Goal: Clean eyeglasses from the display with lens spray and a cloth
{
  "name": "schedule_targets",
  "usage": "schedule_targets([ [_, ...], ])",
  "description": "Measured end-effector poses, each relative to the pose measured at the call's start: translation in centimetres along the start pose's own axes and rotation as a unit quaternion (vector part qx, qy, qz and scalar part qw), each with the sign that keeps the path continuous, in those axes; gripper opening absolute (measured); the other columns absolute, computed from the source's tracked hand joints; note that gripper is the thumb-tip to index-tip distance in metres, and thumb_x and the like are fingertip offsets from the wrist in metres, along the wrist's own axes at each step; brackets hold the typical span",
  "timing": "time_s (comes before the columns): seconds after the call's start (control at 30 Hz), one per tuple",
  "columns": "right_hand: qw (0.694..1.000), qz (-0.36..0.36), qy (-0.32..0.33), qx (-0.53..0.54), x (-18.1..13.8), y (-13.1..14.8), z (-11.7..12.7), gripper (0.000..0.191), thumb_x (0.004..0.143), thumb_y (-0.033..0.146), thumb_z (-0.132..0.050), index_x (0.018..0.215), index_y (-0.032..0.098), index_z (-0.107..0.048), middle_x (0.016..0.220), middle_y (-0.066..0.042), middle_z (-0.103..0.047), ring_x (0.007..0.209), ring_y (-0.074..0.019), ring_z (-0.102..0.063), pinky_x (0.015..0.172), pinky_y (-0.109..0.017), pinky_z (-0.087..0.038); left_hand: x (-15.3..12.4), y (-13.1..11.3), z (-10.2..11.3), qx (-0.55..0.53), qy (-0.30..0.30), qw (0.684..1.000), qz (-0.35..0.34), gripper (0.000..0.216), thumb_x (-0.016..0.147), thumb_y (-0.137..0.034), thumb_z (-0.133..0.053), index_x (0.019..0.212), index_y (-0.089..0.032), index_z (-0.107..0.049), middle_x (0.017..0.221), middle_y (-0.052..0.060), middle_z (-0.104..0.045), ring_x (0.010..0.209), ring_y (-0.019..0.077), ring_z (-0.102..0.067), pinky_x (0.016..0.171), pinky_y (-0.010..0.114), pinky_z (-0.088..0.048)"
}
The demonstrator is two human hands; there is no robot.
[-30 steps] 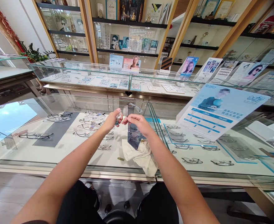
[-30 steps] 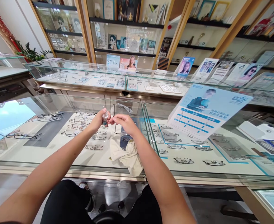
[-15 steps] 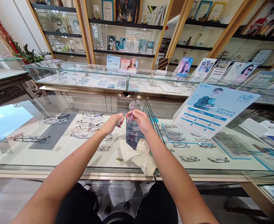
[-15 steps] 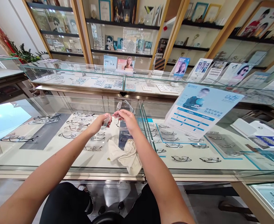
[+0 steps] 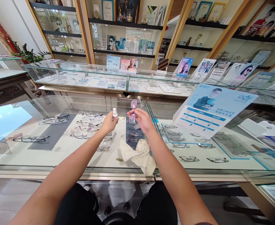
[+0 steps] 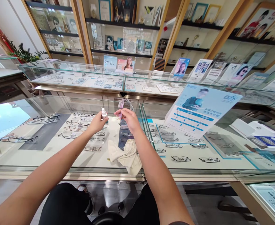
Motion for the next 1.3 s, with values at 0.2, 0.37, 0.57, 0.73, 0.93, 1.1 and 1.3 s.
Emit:
schedule_targets([
  [0.2,1.000,0.003,-0.005,-0.002,0.0,0.1,0.0,0.036,0.082,0.059,-0.085,0.089,0.024,-0.080,0.095,-0.005,-0.083,0.095,-0.0237,-0.074,0.088,-0.036,-0.056,-0.1,0.5,-0.2,0.034,0.011,0.999,0.017,0.031,0.096,-0.022,-0.064,0.127,-0.023,-0.064,0.119,0.010,-0.074,0.105,0.0287,-0.069,0.099,0.044,-0.054],
  [0.37,1.000,0.006,-0.005,0.000,0.0,0.1,0.2,0.035,0.083,0.058,-0.083,0.089,0.023,-0.079,0.094,-0.006,-0.082,0.095,-0.0232,-0.072,0.089,-0.036,-0.055,-0.2,0.3,-0.3,0.023,0.003,1.000,0.012,0.038,0.093,-0.025,-0.068,0.130,-0.021,-0.058,0.129,0.014,-0.070,0.117,0.0315,-0.068,0.110,0.051,-0.052],
  [0.57,1.000,0.011,-0.020,0.008,0.1,0.5,0.4,0.032,0.082,0.055,-0.082,0.086,0.024,-0.079,0.091,-0.005,-0.080,0.092,-0.0227,-0.071,0.088,-0.036,-0.055,-3.6,-4.2,1.2,0.023,-0.232,0.956,-0.179,0.055,0.088,-0.026,-0.072,0.139,-0.022,-0.051,0.157,0.021,-0.045,0.157,0.0376,-0.039,0.132,0.057,-0.031],
  [0.73,0.999,0.020,-0.040,0.002,0.3,0.9,0.9,0.034,0.081,0.058,-0.082,0.086,0.024,-0.077,0.092,-0.005,-0.079,0.093,-0.0227,-0.070,0.088,-0.036,-0.055,-7.0,-8.4,0.9,0.006,-0.042,0.948,-0.317,0.009,0.097,-0.030,-0.064,0.102,-0.025,-0.061,0.103,0.009,-0.066,0.102,0.0277,-0.064,0.094,0.041,-0.051],
  [0.93,0.998,0.023,-0.061,0.020,0.6,1.0,1.6,0.035,0.076,0.056,-0.084,0.084,0.023,-0.077,0.093,-0.006,-0.081,0.092,-0.0213,-0.071,0.080,-0.032,-0.053,-9.7,-8.4,-2.9,0.096,0.353,0.872,-0.326,0.034,0.087,-0.053,-0.084,0.091,-0.024,-0.067,0.091,0.003,-0.071,0.081,0.0219,-0.062,0.074,0.033,-0.041],
  [1.1,0.998,0.021,-0.059,0.010,0.6,1.0,1.6,0.036,0.077,0.057,-0.083,0.085,0.023,-0.076,0.093,-0.006,-0.081,0.094,-0.0220,-0.071,0.081,-0.033,-0.053,-9.5,-7.1,-3.9,0.109,0.403,0.861,-0.291,0.012,0.086,-0.027,-0.074,0.083,-0.022,-0.062,0.087,0.001,-0.068,0.077,0.0185,-0.058,0.070,0.031,-0.038],
  [1.3,0.998,0.022,-0.060,0.011,0.4,1.3,1.5,0.035,0.076,0.056,-0.084,0.083,0.023,-0.076,0.093,-0.006,-0.080,0.093,-0.0221,-0.071,0.081,-0.033,-0.054,-5.9,-6.7,-1.2,-0.131,0.305,0.941,-0.065,0.029,0.091,-0.048,-0.070,0.084,-0.022,-0.061,0.071,-0.002,-0.056,0.062,0.0144,-0.049,0.059,0.027,-0.035],
])
Point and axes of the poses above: each hand's wrist, its own x-axis towards the middle knuckle, its own z-axis out of the back of the hand, y = z × x, the point moved 3 cm from there along x, towards the middle knuckle
